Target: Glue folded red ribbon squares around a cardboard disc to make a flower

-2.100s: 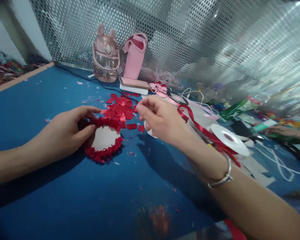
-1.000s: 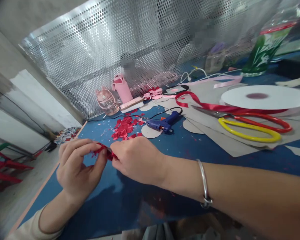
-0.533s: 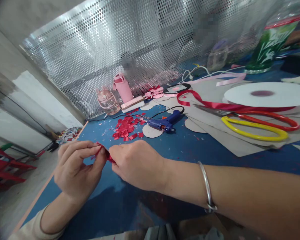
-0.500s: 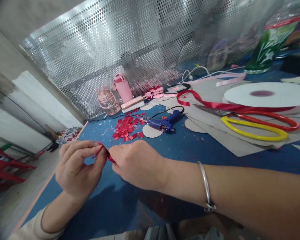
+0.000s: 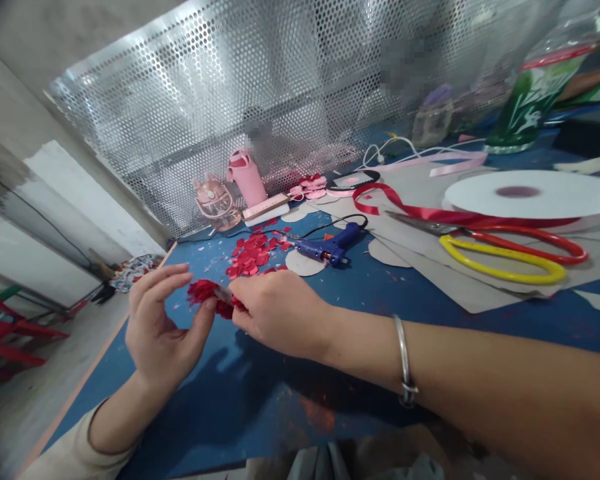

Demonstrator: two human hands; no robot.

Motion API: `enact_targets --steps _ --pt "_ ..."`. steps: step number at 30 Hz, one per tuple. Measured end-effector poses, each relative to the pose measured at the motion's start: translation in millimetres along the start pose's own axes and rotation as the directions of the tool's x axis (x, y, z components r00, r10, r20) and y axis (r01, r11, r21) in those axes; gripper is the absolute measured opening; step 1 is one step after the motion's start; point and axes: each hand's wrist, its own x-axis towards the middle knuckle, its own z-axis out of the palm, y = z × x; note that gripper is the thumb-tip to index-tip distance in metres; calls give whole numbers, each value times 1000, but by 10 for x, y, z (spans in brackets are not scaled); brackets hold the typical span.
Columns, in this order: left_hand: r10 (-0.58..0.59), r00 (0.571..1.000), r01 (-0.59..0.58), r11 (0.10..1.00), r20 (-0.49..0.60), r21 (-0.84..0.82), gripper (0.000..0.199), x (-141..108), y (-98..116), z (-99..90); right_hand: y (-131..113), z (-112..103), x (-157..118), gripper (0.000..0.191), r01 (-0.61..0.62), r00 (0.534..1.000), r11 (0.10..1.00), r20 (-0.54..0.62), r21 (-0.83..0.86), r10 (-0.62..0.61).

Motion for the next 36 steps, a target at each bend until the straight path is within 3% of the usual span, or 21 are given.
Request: enact_targets --steps 4,6,8,10,12,15,18,20,22,23,25,27,30,32,36 --pt "-61 998 62 997 20 -48 24 1 15 -3 -25 13 -8 12 62 997 998 37 -7 -62" --pt "-153 986 159 982 60 -106 19 -5 5 5 -41 6 13 10 -63 997 983 63 171 53" --pt "-289 947 310 935 138 -174 29 -1 -14 15 -51 6 44 17 -227 973 910 120 346 197" --pt "-433 859 496 837 272 -233 47 15 -43 22 -46 24 70 19 -338 940 833 201 438 276" --pt "-530 724 668 700 443 -254 52 38 -84 23 -16 56 88 19 -406 909 776 299 482 289" --pt "-561 531 821 526 635 -221 50 70 -176 14 99 75 114 24 -494 851 704 448 510 273" --pt "-543 421 871 465 726 -158 58 85 -319 -6 294 -24 165 44 -564 805 684 492 463 330" --pt "-530 389 868 485 753 -108 58 76 -450 -18 429 -161 211 50 -557 823 712 400 427 404" --pt "-543 404 836 546 736 -56 50 47 -604 -22 524 -328 256 50 -514 857 756 277 405 434" --pt "-560 434 807 590 705 -29 45 27 -683 -20 552 -414 275 48 -490 872 783 218 383 439" --pt "-584 532 724 690 613 28 37 -19 -819 -7 585 -571 305 42 -444 896 859 104 255 432" --pt "-565 637 622 779 524 83 33 -57 -888 13 632 -691 323 34 -397 917 918 39 14 397" --pt "-467 729 462 875 500 144 34 -68 -796 60 829 -784 310 26 -321 930 905 88 -281 357" --pt "-384 740 351 921 552 170 35 -35 -616 122 1038 -797 261 30 -287 924 887 138 -361 356" --pt "-240 694 146 970 679 194 39 80 -222 369 1403 -787 101 50 -215 920 874 210 -435 331"
